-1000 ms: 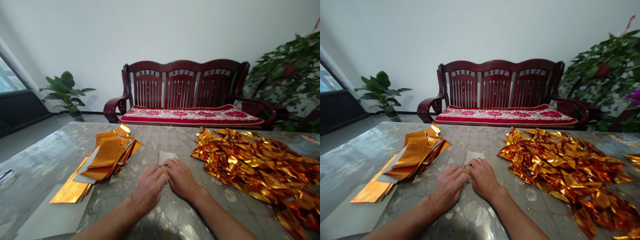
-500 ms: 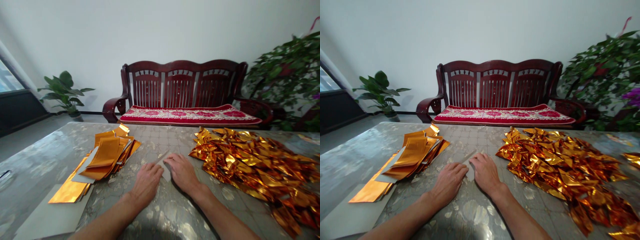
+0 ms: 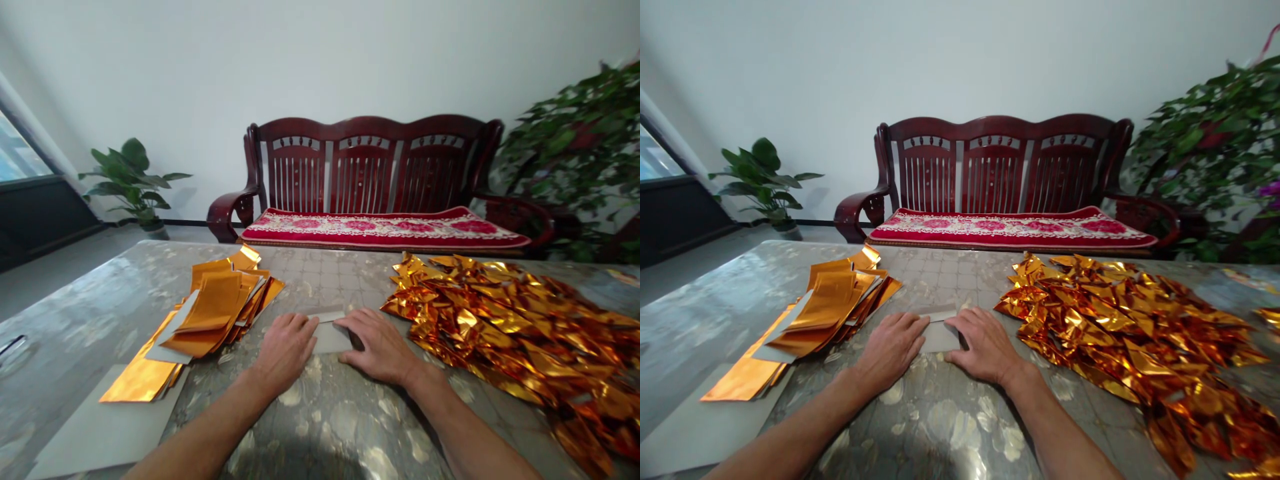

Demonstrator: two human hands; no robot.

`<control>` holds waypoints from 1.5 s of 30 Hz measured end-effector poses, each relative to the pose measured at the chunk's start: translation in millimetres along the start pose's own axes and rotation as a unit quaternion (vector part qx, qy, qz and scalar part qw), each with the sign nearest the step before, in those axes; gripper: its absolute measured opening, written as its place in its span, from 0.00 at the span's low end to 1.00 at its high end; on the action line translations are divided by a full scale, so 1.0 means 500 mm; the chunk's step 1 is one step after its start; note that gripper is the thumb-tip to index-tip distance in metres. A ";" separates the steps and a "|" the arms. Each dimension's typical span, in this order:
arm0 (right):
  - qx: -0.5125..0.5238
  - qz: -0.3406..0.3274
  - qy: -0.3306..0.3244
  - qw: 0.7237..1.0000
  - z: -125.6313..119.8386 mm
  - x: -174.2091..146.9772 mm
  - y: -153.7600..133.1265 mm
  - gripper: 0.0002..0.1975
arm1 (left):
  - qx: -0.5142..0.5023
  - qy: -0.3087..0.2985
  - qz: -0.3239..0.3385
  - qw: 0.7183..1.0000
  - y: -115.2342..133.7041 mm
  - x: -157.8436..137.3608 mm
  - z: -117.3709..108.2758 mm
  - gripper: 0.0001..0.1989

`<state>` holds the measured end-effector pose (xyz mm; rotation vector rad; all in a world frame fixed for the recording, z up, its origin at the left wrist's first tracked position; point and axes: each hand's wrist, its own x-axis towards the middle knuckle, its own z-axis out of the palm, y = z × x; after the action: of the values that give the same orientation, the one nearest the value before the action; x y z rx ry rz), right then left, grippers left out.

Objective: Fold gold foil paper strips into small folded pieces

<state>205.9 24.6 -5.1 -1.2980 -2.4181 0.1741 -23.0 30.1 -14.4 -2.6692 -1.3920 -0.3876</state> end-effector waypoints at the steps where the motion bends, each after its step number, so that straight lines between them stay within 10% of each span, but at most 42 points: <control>1: -0.002 0.003 -0.001 1.000 -0.001 0.001 0.000 0.27 | 0.005 -0.001 -0.001 1.000 0.000 0.000 0.001 0.16; 15: -0.044 -0.058 0.014 0.997 0.022 0.008 0.007 0.07 | -0.027 -0.023 0.022 0.999 -0.010 -0.001 -0.019 0.24; 24: -0.009 -0.027 0.044 0.999 0.023 0.005 0.012 0.16 | -0.086 -0.021 0.016 0.996 -0.038 0.001 -0.006 0.14; 45: -0.027 0.167 0.107 0.980 0.049 0.045 -0.009 0.12 | -0.101 0.023 -0.158 0.982 -0.033 0.031 0.003 0.14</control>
<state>181.6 42.6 -19.9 -1.6513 -2.0280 0.0556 -27.7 52.1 -11.9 -2.5659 -1.8588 -0.6462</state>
